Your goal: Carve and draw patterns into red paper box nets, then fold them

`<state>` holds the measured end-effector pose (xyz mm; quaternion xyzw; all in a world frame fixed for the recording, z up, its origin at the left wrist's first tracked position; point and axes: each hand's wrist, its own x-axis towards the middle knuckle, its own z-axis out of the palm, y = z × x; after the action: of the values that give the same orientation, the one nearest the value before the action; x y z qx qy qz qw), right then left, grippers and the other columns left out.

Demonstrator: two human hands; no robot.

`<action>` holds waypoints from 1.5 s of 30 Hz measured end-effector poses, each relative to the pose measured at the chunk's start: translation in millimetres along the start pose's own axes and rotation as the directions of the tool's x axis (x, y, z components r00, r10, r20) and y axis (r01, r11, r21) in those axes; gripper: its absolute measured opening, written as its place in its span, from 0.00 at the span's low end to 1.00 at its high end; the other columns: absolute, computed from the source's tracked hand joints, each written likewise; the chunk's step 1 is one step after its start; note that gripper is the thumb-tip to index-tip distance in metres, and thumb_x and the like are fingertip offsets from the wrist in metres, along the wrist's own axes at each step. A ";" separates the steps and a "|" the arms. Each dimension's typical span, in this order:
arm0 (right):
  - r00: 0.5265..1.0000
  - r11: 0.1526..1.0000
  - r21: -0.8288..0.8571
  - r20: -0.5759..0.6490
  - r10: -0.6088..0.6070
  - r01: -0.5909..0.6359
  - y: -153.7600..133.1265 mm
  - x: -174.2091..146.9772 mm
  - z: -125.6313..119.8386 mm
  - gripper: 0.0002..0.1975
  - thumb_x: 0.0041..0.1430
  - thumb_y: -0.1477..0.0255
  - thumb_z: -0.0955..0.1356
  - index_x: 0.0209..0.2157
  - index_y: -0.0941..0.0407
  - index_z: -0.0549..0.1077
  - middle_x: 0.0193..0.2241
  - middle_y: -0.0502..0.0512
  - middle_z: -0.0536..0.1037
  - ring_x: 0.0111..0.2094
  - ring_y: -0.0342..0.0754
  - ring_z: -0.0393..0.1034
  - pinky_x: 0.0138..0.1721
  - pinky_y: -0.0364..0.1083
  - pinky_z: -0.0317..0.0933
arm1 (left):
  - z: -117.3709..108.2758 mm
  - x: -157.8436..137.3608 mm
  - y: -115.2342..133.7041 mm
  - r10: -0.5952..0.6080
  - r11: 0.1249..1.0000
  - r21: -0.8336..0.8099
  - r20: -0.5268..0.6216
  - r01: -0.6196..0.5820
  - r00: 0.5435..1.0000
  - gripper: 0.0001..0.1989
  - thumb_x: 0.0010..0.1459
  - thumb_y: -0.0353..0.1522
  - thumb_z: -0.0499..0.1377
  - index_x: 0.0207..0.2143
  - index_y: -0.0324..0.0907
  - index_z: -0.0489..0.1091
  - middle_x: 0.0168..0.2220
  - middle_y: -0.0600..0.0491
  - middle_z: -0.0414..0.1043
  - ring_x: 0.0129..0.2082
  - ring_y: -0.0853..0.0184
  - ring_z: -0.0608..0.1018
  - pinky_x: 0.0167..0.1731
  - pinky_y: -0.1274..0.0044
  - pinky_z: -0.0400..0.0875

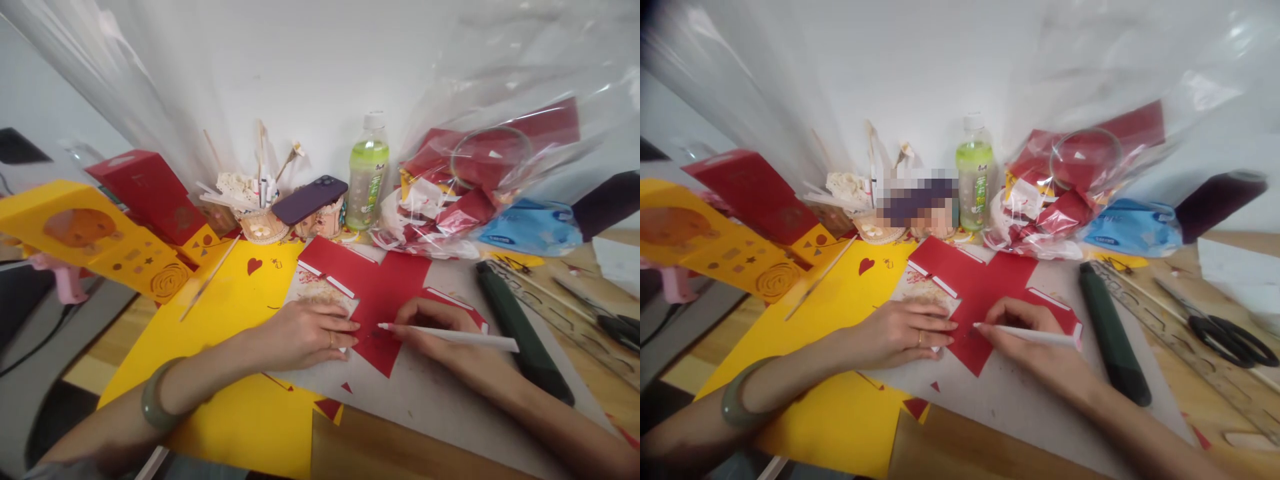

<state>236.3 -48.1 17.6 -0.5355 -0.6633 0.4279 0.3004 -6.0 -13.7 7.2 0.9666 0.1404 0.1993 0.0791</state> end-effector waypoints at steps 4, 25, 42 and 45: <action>0.997 0.998 -0.002 0.017 -0.070 0.070 6.6 -1.8 3.4 0.11 0.54 0.63 0.66 0.25 0.54 0.63 0.22 0.48 0.68 0.24 0.43 0.60 0.23 0.41 0.55 | 3.3 -1.2 -1.0 0.034 0.998 0.047 -0.027 -0.033 0.999 0.14 0.63 0.36 0.52 0.42 0.39 0.73 0.46 0.54 0.74 0.49 0.68 0.74 0.54 0.77 0.65; 0.991 0.993 -0.048 0.089 -0.101 0.105 8.4 -1.7 4.5 0.10 0.55 0.67 0.65 0.23 0.54 0.62 0.21 0.47 0.66 0.24 0.43 0.59 0.25 0.42 0.54 | 3.3 -2.0 -0.3 0.048 0.995 0.094 -0.016 -0.047 0.999 0.13 0.63 0.36 0.52 0.41 0.40 0.73 0.46 0.55 0.74 0.49 0.67 0.73 0.53 0.76 0.67; 0.993 0.994 0.002 0.058 -0.106 0.106 8.8 -0.4 3.2 0.09 0.54 0.68 0.65 0.22 0.54 0.62 0.21 0.47 0.66 0.24 0.43 0.59 0.24 0.41 0.54 | 3.3 -2.0 -0.7 0.046 0.996 0.080 -0.013 -0.045 0.999 0.14 0.63 0.36 0.52 0.41 0.39 0.73 0.46 0.55 0.74 0.49 0.67 0.73 0.52 0.75 0.67; 0.993 0.995 -0.026 0.069 -0.095 0.097 8.3 0.2 3.3 0.09 0.53 0.69 0.65 0.22 0.55 0.62 0.21 0.47 0.66 0.24 0.43 0.59 0.25 0.42 0.54 | 3.3 -2.0 -0.8 0.047 0.995 0.084 -0.010 -0.046 0.999 0.14 0.64 0.37 0.51 0.41 0.39 0.73 0.46 0.55 0.74 0.49 0.67 0.73 0.52 0.75 0.67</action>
<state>237.2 -48.2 8.7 -0.4924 -0.7042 0.4212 0.2903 -6.6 -13.8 3.3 0.9709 0.1265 0.2007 0.0331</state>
